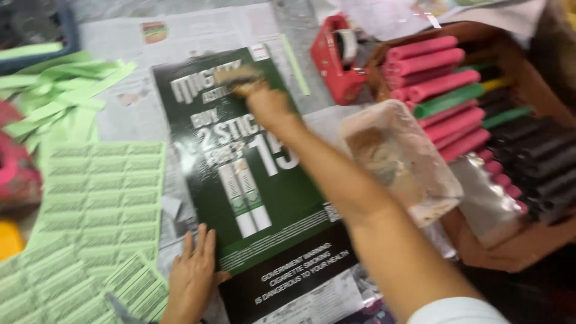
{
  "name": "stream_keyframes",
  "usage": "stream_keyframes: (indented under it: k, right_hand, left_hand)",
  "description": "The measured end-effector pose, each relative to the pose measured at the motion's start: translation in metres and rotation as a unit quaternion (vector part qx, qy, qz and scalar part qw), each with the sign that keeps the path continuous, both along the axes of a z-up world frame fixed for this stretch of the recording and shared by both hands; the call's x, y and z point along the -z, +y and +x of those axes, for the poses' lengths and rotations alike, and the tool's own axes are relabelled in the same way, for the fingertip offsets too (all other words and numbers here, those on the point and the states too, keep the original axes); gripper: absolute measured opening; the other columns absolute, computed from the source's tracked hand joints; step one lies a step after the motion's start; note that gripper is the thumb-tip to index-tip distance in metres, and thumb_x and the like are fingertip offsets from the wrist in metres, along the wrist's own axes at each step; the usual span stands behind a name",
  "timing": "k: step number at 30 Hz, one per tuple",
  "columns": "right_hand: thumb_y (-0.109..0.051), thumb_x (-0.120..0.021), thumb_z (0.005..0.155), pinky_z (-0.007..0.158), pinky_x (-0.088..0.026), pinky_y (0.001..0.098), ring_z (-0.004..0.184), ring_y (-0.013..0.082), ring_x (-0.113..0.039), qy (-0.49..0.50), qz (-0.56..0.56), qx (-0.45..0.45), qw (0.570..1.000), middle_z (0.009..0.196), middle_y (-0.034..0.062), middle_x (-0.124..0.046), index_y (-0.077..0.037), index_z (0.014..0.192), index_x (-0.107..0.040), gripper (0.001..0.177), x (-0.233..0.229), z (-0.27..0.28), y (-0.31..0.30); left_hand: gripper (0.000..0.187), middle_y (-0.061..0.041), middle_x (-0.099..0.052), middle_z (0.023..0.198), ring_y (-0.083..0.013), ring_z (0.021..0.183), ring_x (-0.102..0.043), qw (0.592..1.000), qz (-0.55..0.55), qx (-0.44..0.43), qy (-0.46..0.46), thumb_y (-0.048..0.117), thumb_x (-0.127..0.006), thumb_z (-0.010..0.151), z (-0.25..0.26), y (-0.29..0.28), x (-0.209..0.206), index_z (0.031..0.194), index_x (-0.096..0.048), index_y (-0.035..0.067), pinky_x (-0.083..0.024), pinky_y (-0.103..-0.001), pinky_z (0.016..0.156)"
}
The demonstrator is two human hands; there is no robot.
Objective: Applying glue to a promotional poster and sticking sheets of labels onto it.
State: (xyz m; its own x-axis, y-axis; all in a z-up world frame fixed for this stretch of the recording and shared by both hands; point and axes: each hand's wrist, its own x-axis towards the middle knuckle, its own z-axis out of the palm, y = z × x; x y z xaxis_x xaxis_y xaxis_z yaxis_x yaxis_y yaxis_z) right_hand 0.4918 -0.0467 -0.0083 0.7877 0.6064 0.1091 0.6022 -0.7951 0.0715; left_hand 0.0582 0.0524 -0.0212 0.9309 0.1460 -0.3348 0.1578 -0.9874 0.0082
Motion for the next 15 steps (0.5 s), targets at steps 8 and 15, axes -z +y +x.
stream_keyframes:
  k: [8, 15]
  right_hand:
    - [-0.011, -0.058, 0.093, 0.035, -0.046, 0.0284, 0.049, 0.011, -0.06, -0.168, -0.029, -0.153, 0.973, 0.077, 0.0025, -0.059, -0.005, 0.118, -0.06, 0.026, -0.015, -0.237, -0.11]
    - [0.011, -0.058, 0.094, 0.032, -0.049, 0.0198, 0.046, 0.0105, -0.056, 0.14, -0.217, -0.106, 0.96, 0.096, 0.0144, -0.067, 0.002, 0.148, -0.036, 0.059, -0.101, -0.298, -0.235]
  left_hand:
    - [0.125, -0.004, -0.021, 0.172, -0.0318, 0.157, -0.027, 0.998, 0.058, 0.009, 0.029, 0.073, -0.08, 0.065, 0.007, 0.002, -0.004, 0.16, -0.02, 0.017, -0.058, -0.043, 0.098]
    - [0.108, -0.015, -0.021, 0.172, -0.0386, 0.154, -0.03, 0.999, 0.036, -0.007, -0.022, 0.053, -0.087, 0.064, 0.007, -0.018, -0.041, 0.149, -0.034, 0.015, -0.048, -0.059, 0.105]
